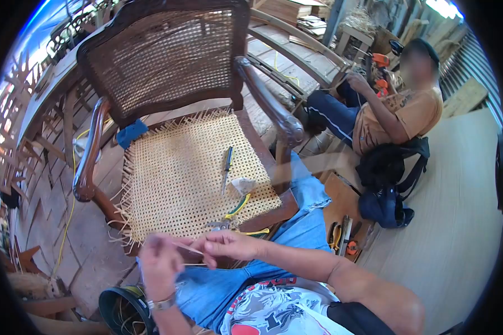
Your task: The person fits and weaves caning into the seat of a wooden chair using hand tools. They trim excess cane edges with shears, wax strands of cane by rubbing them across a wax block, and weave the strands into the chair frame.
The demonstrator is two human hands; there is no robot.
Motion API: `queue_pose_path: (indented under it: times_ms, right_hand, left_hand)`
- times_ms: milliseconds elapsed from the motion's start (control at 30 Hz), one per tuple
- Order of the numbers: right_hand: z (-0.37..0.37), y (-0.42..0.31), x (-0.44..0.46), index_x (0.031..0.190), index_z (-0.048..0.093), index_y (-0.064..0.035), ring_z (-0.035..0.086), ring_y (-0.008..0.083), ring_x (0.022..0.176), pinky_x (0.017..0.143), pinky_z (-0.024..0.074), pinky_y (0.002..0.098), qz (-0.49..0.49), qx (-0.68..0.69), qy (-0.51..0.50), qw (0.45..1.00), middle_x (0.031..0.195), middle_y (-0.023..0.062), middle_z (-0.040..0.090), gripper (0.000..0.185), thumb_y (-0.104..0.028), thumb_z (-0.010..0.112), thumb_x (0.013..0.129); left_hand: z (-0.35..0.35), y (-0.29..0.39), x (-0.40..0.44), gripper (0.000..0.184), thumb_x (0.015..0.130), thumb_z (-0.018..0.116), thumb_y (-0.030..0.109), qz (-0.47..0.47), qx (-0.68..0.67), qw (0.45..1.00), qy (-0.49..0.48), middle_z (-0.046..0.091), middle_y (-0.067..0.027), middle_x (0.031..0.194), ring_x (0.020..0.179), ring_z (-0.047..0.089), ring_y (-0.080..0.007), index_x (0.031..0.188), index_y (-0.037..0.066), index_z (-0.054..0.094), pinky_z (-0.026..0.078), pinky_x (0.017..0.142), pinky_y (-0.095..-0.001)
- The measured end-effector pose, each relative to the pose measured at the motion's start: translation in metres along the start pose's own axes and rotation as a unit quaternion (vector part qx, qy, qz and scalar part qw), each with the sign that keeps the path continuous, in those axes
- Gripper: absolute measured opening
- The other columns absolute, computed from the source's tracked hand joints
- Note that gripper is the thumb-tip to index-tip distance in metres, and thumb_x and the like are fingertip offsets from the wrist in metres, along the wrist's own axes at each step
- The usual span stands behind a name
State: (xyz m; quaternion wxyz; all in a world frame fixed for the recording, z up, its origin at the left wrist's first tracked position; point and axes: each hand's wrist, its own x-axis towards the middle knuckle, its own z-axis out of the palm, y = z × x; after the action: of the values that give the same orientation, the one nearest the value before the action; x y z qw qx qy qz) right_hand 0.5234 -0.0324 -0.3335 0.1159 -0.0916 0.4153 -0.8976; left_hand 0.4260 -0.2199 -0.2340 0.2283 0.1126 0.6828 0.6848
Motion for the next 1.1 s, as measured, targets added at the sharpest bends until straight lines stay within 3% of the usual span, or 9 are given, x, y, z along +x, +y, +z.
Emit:
queue_pose_path:
  times_ms: [133,200,267,300,333,433,733,933,1100]
  right_hand:
    - [-0.020,-0.032,-0.053,0.116,0.066,0.0000,0.052,0.0049,0.068,0.062,0.0443,0.0250,0.074,-0.084,-0.026,0.993,0.078,-0.0018,0.060,0.036,-0.034,0.055,0.110]
    - [-0.044,-0.052,-0.089,0.110,0.069,-0.0003,0.051,0.0039,0.067,0.058,0.0414,0.0234,0.101,-0.174,0.000,0.980,0.077,-0.0035,0.059,0.034,-0.033,0.057,0.109]
    - [-0.061,-0.092,-0.128,0.109,0.073,-0.0031,0.050,0.0026,0.068,0.057,0.0401,0.0224,0.143,-0.234,0.037,0.961,0.076,-0.0046,0.058,0.032,-0.032,0.062,0.106]
    - [-0.070,-0.110,-0.147,0.106,0.075,-0.0040,0.055,0.0039,0.070,0.059,0.0447,0.0250,0.122,-0.318,0.068,0.938,0.076,-0.0038,0.064,0.032,-0.033,0.064,0.105]
    - [-0.092,-0.111,-0.168,0.105,0.077,-0.0051,0.060,0.0063,0.077,0.066,0.0488,0.0271,0.068,-0.356,0.093,0.928,0.083,-0.0026,0.070,0.030,-0.034,0.068,0.102]
    - [-0.141,-0.140,-0.229,0.104,0.077,-0.0025,0.063,0.0088,0.084,0.075,0.0511,0.0299,0.185,-0.455,0.232,0.839,0.087,0.0014,0.073,0.033,-0.035,0.072,0.098]
    - [-0.190,-0.167,-0.372,0.092,0.079,-0.0027,0.072,0.0342,0.087,0.078,0.0558,0.0426,0.358,-0.605,0.426,0.570,0.092,0.0182,0.075,0.060,-0.061,0.079,0.078]
    - [-0.164,-0.197,-0.409,0.093,0.080,-0.0045,0.074,0.0352,0.095,0.082,0.0584,0.0448,0.480,-0.642,0.505,0.320,0.098,0.0195,0.076,0.055,-0.055,0.085,0.073]
    - [-0.176,-0.199,-0.419,0.100,0.077,-0.0133,0.073,0.0298,0.100,0.084,0.0524,0.0438,0.378,-0.687,0.607,0.129,0.102,0.0121,0.074,0.032,-0.035,0.083,0.078]
  left_hand:
    - [-0.111,0.032,0.013,0.018,0.103,0.063,0.016,0.005,-0.206,0.953,0.220,0.065,-0.0035,0.079,0.047,0.040,-0.0013,0.120,0.010,0.061,0.026,0.039,-0.0188]
    - [-0.248,0.018,0.022,0.024,0.104,0.063,0.021,0.028,-0.252,0.954,0.157,0.068,-0.0037,0.106,0.057,0.045,-0.0003,0.123,0.005,0.059,0.028,0.039,-0.0189]
    - [-0.369,0.010,0.029,0.021,0.104,0.064,0.014,0.044,-0.329,0.942,0.057,0.070,-0.0075,0.105,0.063,0.051,-0.0012,0.119,0.002,0.058,0.037,0.045,-0.0174]
    - [-0.384,0.016,0.032,0.021,0.104,0.063,0.015,0.059,-0.270,0.953,0.121,0.070,-0.0073,0.105,0.062,0.051,-0.0015,0.119,0.002,0.058,0.037,0.045,-0.0177]
    - [-0.373,0.017,0.037,0.021,0.104,0.063,0.016,0.066,-0.177,0.957,0.219,0.069,-0.0071,0.104,0.062,0.051,-0.0017,0.119,0.002,0.058,0.037,0.045,-0.0180]
    - [-0.318,0.013,0.047,0.021,0.104,0.061,0.018,0.031,0.038,0.941,0.334,0.068,-0.0065,0.101,0.061,0.050,-0.0024,0.118,0.002,0.058,0.037,0.046,-0.0187]
    - [-0.129,0.008,0.039,0.026,0.106,0.057,0.026,0.050,0.167,0.969,0.173,0.063,-0.0047,0.094,0.059,0.047,-0.0045,0.116,0.003,0.058,0.037,0.047,-0.0210]
    - [-0.061,0.011,0.031,0.030,0.107,0.054,0.031,0.063,0.171,0.980,0.079,0.060,-0.0035,0.089,0.058,0.045,-0.0058,0.115,0.003,0.059,0.037,0.047,-0.0225]
    - [-0.040,0.014,0.033,0.033,0.108,0.052,0.035,0.064,0.173,0.981,0.053,0.058,-0.0025,0.085,0.056,0.043,-0.0070,0.114,0.003,0.059,0.037,0.048,-0.0237]
